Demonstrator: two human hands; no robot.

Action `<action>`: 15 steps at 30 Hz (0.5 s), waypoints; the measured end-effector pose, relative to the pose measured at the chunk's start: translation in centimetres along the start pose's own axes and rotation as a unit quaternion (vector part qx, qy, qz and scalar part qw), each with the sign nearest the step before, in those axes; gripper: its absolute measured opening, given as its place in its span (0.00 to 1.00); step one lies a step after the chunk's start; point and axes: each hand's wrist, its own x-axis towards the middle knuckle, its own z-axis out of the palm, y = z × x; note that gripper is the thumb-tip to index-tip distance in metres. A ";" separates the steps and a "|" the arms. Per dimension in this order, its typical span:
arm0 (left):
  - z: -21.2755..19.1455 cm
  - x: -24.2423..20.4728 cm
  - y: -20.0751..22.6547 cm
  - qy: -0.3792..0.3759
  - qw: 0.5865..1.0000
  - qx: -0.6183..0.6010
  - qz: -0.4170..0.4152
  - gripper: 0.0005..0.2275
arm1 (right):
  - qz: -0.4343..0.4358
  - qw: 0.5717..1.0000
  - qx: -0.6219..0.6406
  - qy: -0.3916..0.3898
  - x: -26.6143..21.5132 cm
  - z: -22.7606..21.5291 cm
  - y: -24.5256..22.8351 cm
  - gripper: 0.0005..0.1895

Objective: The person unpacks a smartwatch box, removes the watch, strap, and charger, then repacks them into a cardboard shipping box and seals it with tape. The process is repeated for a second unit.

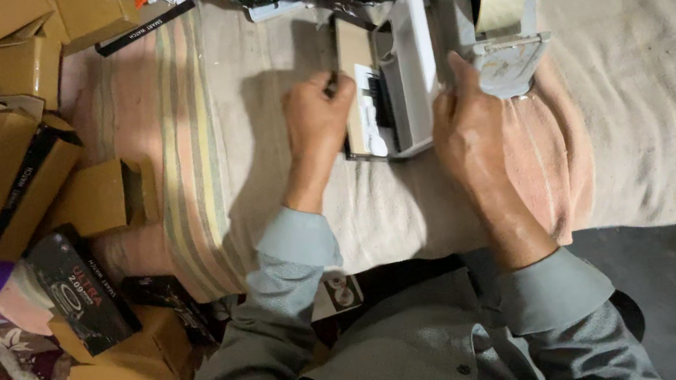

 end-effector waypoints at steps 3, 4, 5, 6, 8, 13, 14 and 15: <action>-1.9 1.0 -1.0 0.034 0.998 0.060 -0.012 0.10 | 0.081 0.995 0.059 -0.014 -0.6 -0.4 1.6 0.25; -2.3 1.3 -1.0 0.046 0.995 0.087 -0.013 0.10 | 0.109 0.988 0.104 -0.025 -0.7 -0.4 2.0 0.27; -2.9 1.4 -1.1 0.051 0.992 0.112 0.003 0.09 | 0.076 0.992 0.094 -0.037 -0.8 -0.2 2.3 0.29; -3.4 1.6 -1.1 0.055 0.989 0.137 0.019 0.09 | 0.043 0.994 0.085 -0.049 -0.8 0.0 2.5 0.32; -3.8 1.7 -0.6 0.052 0.983 0.170 0.055 0.11 | 0.005 0.997 0.044 -0.055 -1.0 0.7 2.5 0.38; -2.7 1.1 0.3 -0.044 0.990 0.134 -0.029 0.38 | 0.017 0.996 -0.077 -0.043 -1.0 2.4 1.1 0.38; -2.3 0.8 0.2 -0.073 0.994 0.067 -0.046 0.34 | 0.005 0.993 -0.112 -0.041 -1.2 2.8 0.7 0.38; -1.9 0.3 0.0 -0.102 0.993 0.001 -0.064 0.30 | -0.006 0.988 -0.146 -0.041 -1.4 3.2 0.3 0.38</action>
